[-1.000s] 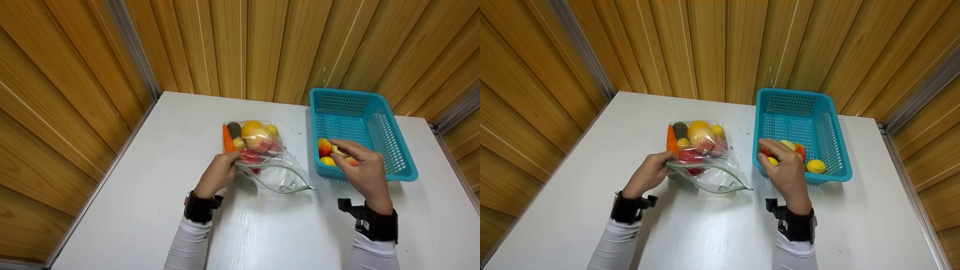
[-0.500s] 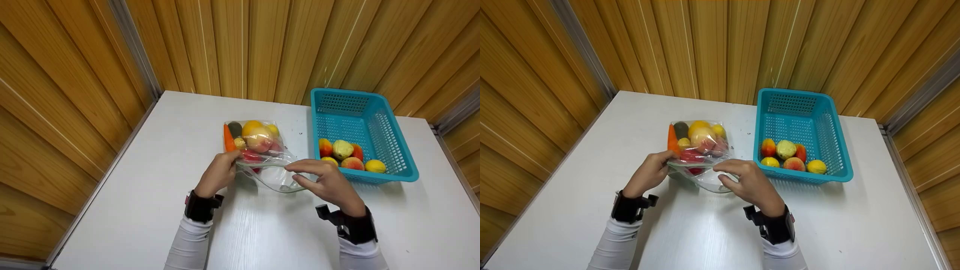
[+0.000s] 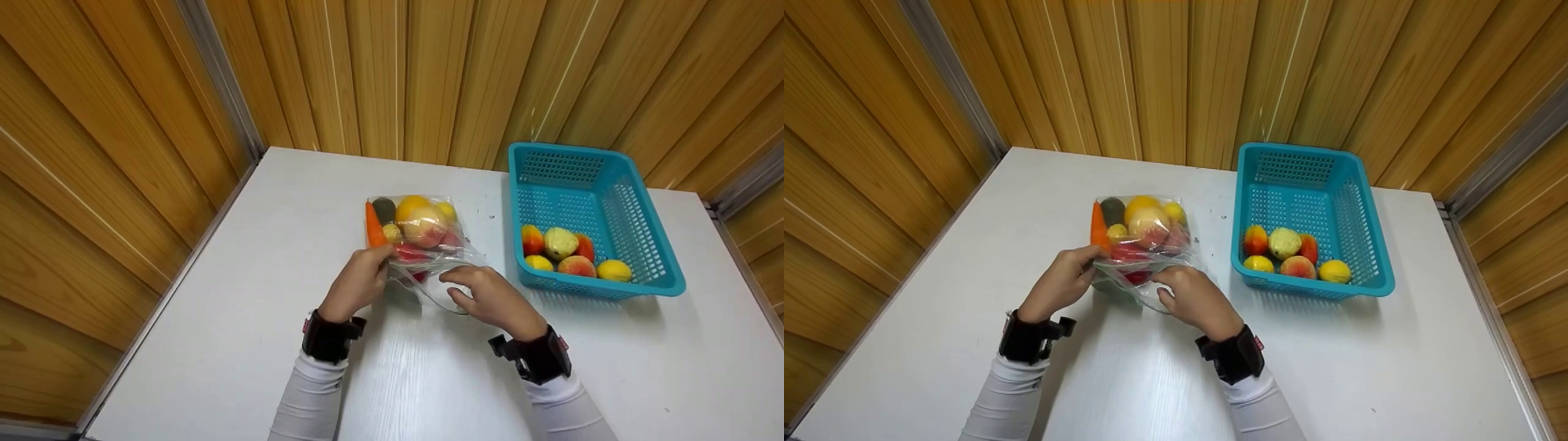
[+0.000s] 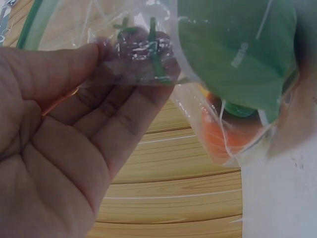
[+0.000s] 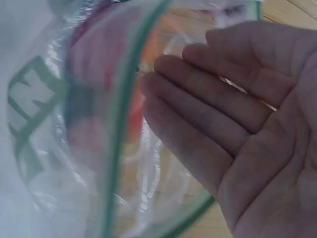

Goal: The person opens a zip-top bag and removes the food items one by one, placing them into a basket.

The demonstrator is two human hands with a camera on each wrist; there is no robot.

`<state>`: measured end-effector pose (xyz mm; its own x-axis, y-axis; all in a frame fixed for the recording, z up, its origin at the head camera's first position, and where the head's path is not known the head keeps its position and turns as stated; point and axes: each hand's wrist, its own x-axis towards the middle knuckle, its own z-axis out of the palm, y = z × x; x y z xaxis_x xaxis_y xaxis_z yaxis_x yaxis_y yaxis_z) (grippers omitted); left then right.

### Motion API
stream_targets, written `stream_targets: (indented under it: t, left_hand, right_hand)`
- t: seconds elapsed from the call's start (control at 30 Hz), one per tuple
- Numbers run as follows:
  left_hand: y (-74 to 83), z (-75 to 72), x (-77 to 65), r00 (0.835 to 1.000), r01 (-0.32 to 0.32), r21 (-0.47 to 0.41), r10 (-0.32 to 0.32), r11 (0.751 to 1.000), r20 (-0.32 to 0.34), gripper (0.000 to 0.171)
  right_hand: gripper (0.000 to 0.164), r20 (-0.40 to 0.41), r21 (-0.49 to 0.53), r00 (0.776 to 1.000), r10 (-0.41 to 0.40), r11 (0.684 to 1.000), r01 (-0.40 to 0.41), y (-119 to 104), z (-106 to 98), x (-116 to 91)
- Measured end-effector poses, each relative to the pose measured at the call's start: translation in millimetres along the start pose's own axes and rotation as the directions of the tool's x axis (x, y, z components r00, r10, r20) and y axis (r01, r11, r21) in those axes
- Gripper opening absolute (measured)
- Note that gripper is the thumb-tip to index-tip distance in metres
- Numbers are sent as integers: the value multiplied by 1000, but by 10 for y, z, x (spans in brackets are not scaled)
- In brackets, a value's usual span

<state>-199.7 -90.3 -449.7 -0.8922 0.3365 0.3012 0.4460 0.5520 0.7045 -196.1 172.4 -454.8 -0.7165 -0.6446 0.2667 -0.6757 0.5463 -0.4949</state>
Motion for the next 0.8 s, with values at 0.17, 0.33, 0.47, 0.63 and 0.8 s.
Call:
stream_targets:
  t: [0.17, 0.33, 0.47, 0.63, 0.8]
  left_hand:
    - [6, -7, 0, 1000, 2, 4, -2, 1000, 3, 21]
    - [12, -13, 0, 1000, 7, 2, -7, 1000, 11, 23]
    - [16, -16, 0, 1000, 2, 6, -2, 1000, 9, 27]
    - [17, -18, 0, 1000, -3, 21, 2, 1000, 6, 28]
    - [21, -19, 5, 1000, -3, 21, 2, 1000, 7, 28]
  right_hand:
    - [29, -88, -101, 996, 13, 995, -21, 61, 210, 70]
    - [45, -132, -170, 990, 44, 983, -66, 98, 364, 108]
    - [44, -160, -208, 985, 59, 974, -92, 95, 431, 141]
    - [46, -143, -156, 986, 85, 982, -107, 57, 473, 205]
    - [50, -96, -127, 990, 104, 985, -116, 43, 516, 268]
